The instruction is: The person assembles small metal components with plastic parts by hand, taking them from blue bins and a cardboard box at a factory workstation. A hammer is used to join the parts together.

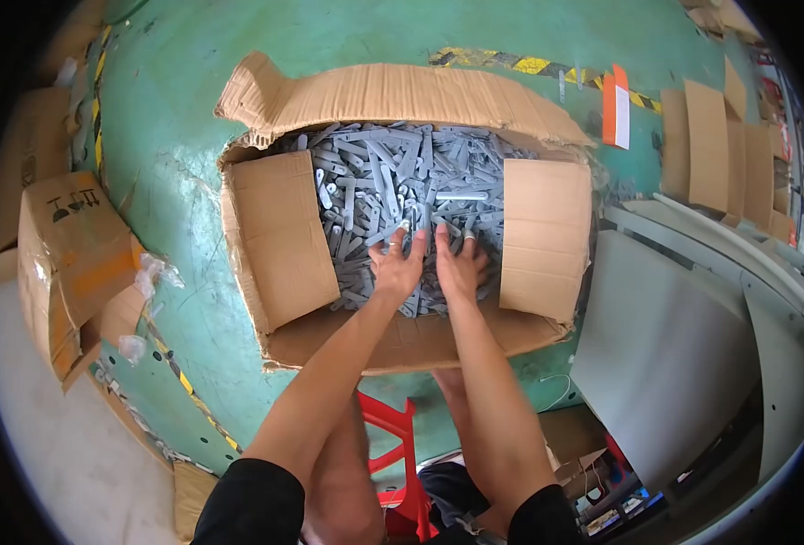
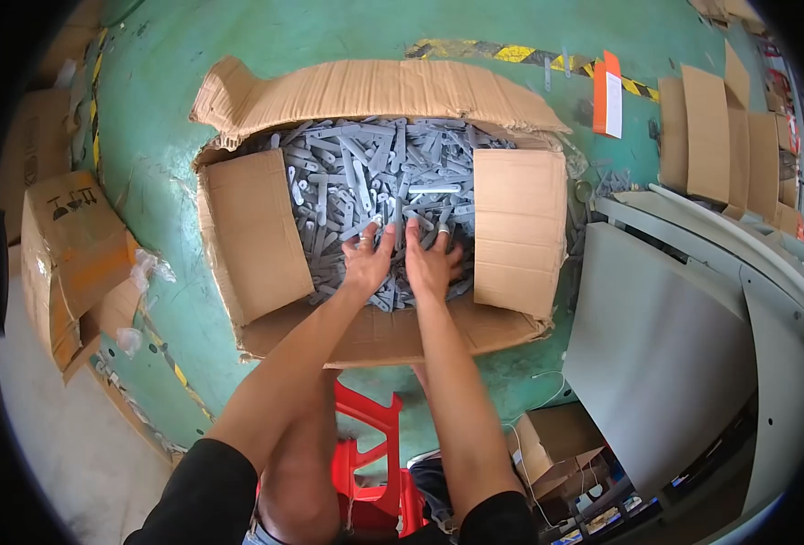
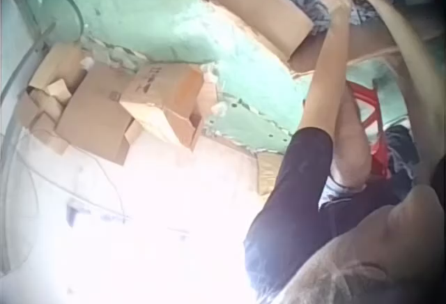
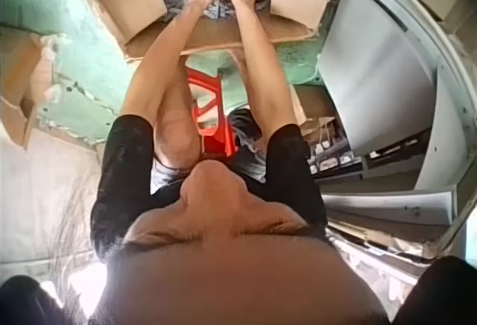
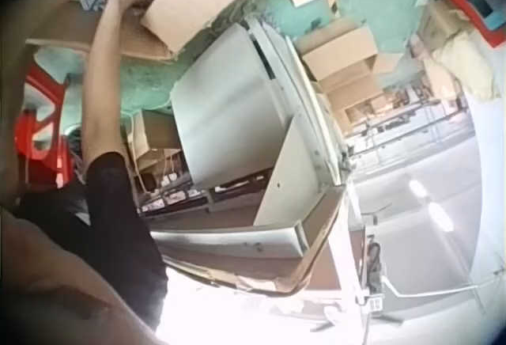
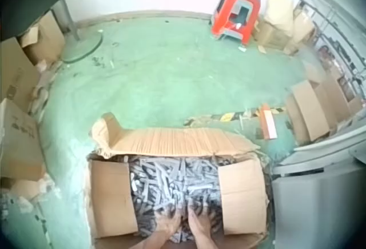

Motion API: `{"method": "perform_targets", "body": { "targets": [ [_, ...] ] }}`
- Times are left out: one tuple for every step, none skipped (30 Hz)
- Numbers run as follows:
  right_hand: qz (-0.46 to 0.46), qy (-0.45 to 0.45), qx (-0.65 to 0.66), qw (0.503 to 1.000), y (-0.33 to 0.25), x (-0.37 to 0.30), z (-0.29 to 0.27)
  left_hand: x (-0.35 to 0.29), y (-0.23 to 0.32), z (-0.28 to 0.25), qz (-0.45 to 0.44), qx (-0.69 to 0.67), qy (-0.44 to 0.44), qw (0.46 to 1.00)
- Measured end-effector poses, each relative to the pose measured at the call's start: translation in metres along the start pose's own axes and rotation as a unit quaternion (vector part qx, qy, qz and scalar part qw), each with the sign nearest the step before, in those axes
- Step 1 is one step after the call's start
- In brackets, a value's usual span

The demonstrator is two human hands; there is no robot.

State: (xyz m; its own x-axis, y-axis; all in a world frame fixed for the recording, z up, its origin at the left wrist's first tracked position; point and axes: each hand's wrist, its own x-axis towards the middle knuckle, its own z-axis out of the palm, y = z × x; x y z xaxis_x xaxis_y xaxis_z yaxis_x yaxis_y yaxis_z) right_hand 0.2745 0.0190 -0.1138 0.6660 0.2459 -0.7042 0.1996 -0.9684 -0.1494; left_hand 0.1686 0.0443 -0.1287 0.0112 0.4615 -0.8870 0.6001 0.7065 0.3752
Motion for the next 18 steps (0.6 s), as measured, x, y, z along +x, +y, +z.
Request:
{"method": "perform_targets", "body": {
  "targets": [
    [-0.017, -0.017, -0.008, 1.0, 0.001, 0.002, -0.003, 0.0, -0.003, -0.004, -0.011, 0.025, 0.017, 0.999],
    [-0.05, -0.009, 0.004, 0.999, 0.007, 0.01, -0.005, 0.001, -0.007, -0.002, -0.021, 0.048, 0.029, 0.998],
    [-0.082, -0.003, 0.017, 0.996, 0.011, 0.017, -0.003, 0.008, -0.014, -0.003, -0.01, 0.077, 0.033, 0.996],
    [-0.072, 0.009, 0.01, 0.997, 0.006, 0.02, 0.0, 0.006, -0.009, 0.0, -0.017, 0.06, 0.025, 0.998],
    [-0.039, 0.02, 0.033, 0.999, 0.004, 0.018, 0.004, 0.001, -0.001, 0.002, -0.024, 0.043, 0.017, 0.999],
    [-0.005, 0.032, 0.055, 0.998, 0.001, 0.014, 0.01, 0.002, 0.0, 0.007, -0.027, 0.04, -0.002, 0.999],
    [0.022, 0.015, 0.074, 0.997, -0.004, 0.01, 0.014, 0.002, 0.004, 0.009, -0.048, 0.023, -0.01, 0.999],
    [0.032, -0.006, 0.09, 0.995, -0.012, 0.001, 0.017, 0.0, 0.005, 0.009, -0.072, 0.006, -0.015, 0.997],
    [0.042, -0.027, 0.106, 0.993, -0.019, -0.009, 0.02, -0.002, 0.002, 0.002, -0.077, -0.042, -0.015, 0.996],
    [0.019, -0.042, 0.091, 0.995, -0.025, -0.026, 0.028, 0.001, -0.011, -0.009, -0.067, -0.098, -0.029, 0.993],
    [0.001, -0.061, 0.093, 0.994, -0.028, -0.037, 0.03, -0.007, -0.01, -0.018, -0.103, -0.193, -0.059, 0.974],
    [-0.017, -0.066, 0.082, 0.994, -0.027, -0.036, 0.03, -0.006, -0.017, -0.022, -0.077, -0.204, -0.082, 0.973],
    [-0.038, -0.073, 0.073, 0.994, -0.026, -0.036, 0.033, -0.006, -0.021, -0.027, -0.055, -0.194, -0.099, 0.974],
    [-0.041, -0.081, 0.054, 0.994, -0.024, -0.033, 0.032, -0.006, -0.025, -0.03, -0.033, -0.184, -0.115, 0.976],
    [-0.042, -0.073, 0.069, 0.994, -0.021, -0.03, 0.031, -0.007, -0.024, -0.023, -0.044, -0.181, -0.085, 0.979],
    [-0.045, -0.065, 0.081, 0.994, -0.017, -0.024, 0.028, -0.01, -0.015, -0.014, -0.067, -0.173, -0.059, 0.981],
    [-0.062, -0.036, 0.095, 0.993, -0.013, -0.017, 0.03, -0.009, -0.007, -0.006, -0.077, -0.11, -0.033, 0.99],
    [-0.063, -0.038, 0.093, 0.993, -0.009, -0.011, 0.034, -0.01, -0.003, -0.001, -0.085, -0.105, -0.003, 0.991]
  ]
}}
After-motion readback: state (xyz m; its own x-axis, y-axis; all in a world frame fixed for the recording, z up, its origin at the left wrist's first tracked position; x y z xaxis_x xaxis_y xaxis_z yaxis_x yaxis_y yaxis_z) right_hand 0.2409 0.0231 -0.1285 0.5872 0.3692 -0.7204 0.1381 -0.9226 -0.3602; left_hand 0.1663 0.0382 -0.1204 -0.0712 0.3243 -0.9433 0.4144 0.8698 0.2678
